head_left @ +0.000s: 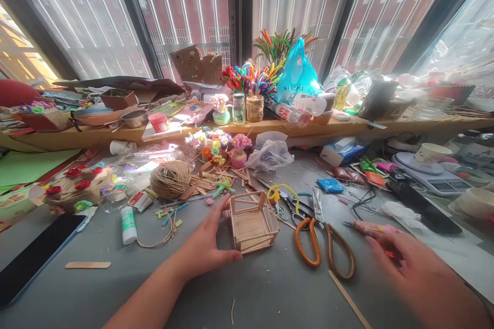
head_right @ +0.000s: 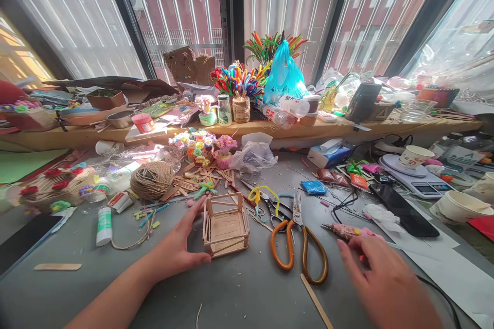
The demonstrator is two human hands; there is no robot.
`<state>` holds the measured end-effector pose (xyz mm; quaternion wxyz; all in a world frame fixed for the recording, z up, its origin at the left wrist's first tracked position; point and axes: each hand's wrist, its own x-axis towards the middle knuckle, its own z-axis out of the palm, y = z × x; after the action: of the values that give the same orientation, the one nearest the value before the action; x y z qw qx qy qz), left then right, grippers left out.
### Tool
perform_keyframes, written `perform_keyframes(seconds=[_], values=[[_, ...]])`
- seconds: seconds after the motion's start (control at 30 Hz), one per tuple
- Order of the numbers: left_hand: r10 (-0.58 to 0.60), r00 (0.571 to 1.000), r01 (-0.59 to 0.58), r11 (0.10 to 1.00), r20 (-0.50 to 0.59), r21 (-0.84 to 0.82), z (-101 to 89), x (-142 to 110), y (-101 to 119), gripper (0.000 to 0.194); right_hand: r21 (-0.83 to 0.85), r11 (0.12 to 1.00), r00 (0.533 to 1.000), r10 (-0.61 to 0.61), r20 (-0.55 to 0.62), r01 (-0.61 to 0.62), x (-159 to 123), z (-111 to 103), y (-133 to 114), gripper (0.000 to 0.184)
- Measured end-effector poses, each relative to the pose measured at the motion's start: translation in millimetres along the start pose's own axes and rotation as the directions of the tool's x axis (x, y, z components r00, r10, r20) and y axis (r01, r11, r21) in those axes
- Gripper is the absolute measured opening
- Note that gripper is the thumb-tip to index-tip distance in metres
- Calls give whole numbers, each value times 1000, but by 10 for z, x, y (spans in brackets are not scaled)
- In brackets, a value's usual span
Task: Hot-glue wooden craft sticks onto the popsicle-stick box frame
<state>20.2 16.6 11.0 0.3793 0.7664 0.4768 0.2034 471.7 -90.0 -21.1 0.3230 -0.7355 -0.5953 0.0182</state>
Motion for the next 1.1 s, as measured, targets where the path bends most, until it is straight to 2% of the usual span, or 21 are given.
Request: perform_keyframes(seconds=[0.07, 0.1, 0.13, 0.23, 0.33, 0.43, 0.6, 0.77, 0.93, 1.1], values=[[-4, 1000, 4, 1000, 0, -6, 1, -5, 3, 128, 77, 989, 987, -134, 92, 127, -44, 143, -385, 31], [-15, 1000, 15, 1000, 4, 2, 7, -6, 11, 130, 128, 977, 964, -191, 183, 170, -43, 215, -584, 29], [-28, 1000, 28, 1000, 8, 15, 15, -6, 21, 133, 195, 964, 955, -219, 202, 180, -23, 285, -777, 33], [-46, 999, 46, 998, -4, 49, 46, 0, 47, 137, 390, 899, 890, -334, 310, 201, 149, 467, -1253, 74], [-14, 999, 15, 999, -29, 42, 60, 7, 58, 134, 546, 831, 802, -395, 448, 105, 382, 631, -1502, 108], [14, 1000, -14, 1000, -21, 7, 48, 6, 64, 131, 647, 762, 760, -404, 510, -29, 522, 778, -1542, 112], [11, 1000, -10, 999, 15, -31, 20, 12, 53, 128, 734, 671, 748, -433, 504, -106, 525, 910, -1403, 109], [-2, 1000, 2, 999, 17, -49, 19, 41, 12, 119, 751, 646, 765, -412, 494, -138, 464, 951, -1329, 116], [-1, 1000, 3, 997, 20, -82, 17, 61, 22, 116, 773, 620, 792, -401, 460, -135, 433, 986, -1310, 111], [-24, 999, 26, 998, 34, -60, -4, 58, 81, 115, 783, 617, 784, -445, 432, -81, 439, 1004, -1251, 105]])
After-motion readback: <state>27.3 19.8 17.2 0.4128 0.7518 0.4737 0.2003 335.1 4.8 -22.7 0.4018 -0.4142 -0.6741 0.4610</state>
